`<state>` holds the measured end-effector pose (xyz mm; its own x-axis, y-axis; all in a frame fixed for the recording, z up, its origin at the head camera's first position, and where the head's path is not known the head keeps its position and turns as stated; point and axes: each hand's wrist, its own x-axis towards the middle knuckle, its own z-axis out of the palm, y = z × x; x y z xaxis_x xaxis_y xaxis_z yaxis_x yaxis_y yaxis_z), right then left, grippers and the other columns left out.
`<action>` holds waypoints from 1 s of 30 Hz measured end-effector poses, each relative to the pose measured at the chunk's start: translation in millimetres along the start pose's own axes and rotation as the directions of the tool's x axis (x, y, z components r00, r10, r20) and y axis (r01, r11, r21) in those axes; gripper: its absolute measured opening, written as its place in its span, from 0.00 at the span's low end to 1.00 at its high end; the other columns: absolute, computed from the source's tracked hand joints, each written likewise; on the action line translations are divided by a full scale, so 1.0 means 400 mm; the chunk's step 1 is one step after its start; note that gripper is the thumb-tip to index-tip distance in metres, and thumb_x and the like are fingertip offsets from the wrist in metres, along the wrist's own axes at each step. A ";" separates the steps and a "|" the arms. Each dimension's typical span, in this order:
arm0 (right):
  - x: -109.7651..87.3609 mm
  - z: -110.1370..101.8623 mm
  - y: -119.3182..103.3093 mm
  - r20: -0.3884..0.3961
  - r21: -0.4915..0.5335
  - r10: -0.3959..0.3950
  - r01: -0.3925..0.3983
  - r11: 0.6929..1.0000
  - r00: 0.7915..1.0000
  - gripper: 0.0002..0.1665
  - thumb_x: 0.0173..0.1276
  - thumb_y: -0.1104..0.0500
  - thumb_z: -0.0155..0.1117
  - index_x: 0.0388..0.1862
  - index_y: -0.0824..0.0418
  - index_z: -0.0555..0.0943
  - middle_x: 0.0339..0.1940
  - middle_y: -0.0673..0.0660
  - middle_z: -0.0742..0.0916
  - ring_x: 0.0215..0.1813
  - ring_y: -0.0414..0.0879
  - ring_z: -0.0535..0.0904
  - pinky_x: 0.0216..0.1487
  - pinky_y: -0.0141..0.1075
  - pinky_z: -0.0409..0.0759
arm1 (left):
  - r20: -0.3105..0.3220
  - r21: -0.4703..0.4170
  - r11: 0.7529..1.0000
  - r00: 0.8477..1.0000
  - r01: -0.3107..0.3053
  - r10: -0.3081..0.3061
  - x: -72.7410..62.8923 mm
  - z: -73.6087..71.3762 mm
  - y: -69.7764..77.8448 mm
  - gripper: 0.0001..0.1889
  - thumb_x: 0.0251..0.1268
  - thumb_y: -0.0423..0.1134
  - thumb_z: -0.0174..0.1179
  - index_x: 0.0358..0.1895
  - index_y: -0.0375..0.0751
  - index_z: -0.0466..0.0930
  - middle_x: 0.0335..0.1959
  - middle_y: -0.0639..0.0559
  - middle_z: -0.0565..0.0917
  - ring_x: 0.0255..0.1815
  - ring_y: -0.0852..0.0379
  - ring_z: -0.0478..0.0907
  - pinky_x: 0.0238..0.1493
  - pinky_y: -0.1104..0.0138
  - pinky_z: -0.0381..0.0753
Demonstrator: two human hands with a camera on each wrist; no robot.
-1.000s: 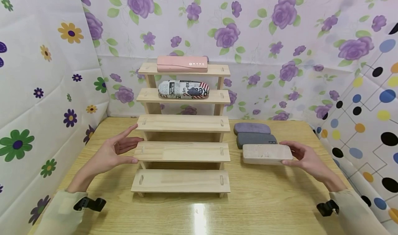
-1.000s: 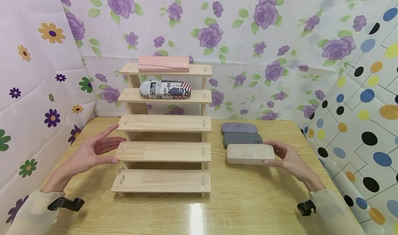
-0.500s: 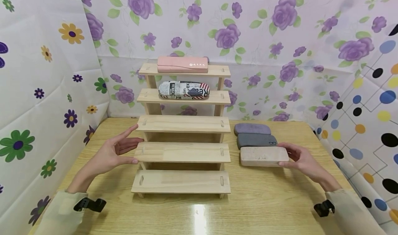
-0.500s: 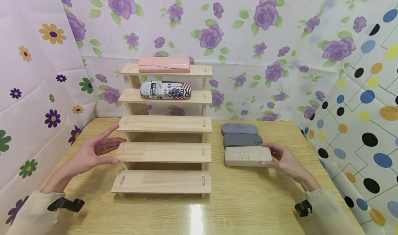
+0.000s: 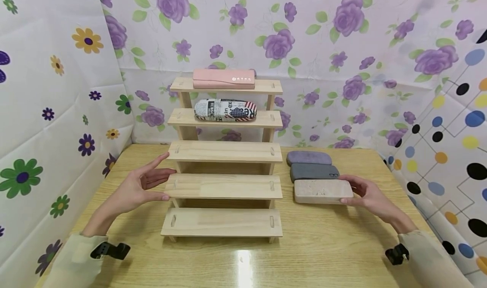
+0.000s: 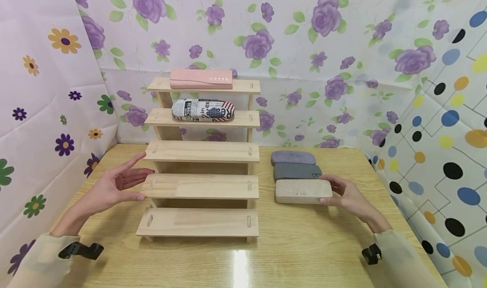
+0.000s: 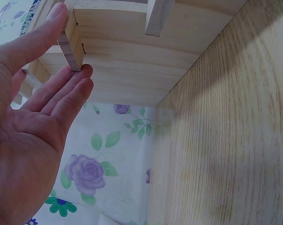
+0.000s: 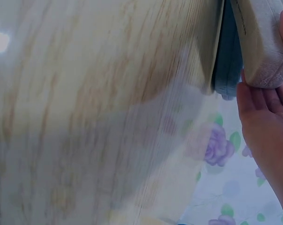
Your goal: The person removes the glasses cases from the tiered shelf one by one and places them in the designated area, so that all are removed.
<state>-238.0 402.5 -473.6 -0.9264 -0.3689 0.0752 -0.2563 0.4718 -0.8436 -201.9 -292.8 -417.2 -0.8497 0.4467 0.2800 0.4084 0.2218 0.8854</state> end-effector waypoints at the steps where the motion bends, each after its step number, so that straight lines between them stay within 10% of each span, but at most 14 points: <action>1: 0.000 -0.001 0.000 0.001 -0.014 0.005 -0.005 1.000 1.000 0.42 0.69 0.59 0.78 0.78 0.65 0.70 0.74 0.65 0.76 0.67 0.36 0.75 0.59 0.25 0.81 | 0.001 -0.001 1.000 1.000 0.001 -0.001 0.000 0.000 0.000 0.58 0.56 0.20 0.76 0.87 0.48 0.51 0.70 0.24 0.73 0.69 0.58 0.77 0.69 0.65 0.78; 8: 0.006 -0.003 -0.004 0.006 -0.105 -0.003 0.004 0.994 1.000 0.43 0.68 0.58 0.79 0.78 0.63 0.71 0.74 0.66 0.76 0.67 0.54 0.75 0.57 0.33 0.83 | 0.005 -0.005 1.000 1.000 -0.002 0.002 -0.001 0.002 0.002 0.58 0.57 0.20 0.75 0.87 0.48 0.50 0.70 0.24 0.73 0.70 0.57 0.76 0.69 0.65 0.78; 30: 0.032 -0.008 0.030 0.031 -0.294 -0.114 0.118 0.948 0.993 0.41 0.62 0.58 0.83 0.71 0.66 0.77 0.66 0.65 0.80 0.58 0.53 0.75 0.58 0.46 0.85 | -0.003 0.012 1.000 1.000 0.010 -0.010 -0.001 0.000 0.001 0.58 0.56 0.21 0.76 0.87 0.49 0.51 0.70 0.25 0.74 0.69 0.58 0.77 0.69 0.64 0.78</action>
<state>-253.7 405.9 -481.1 -0.8821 -0.4448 0.1548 -0.4338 0.6395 -0.6346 -201.4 -292.8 -417.1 -0.8548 0.4415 0.2726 0.4039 0.2363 0.8837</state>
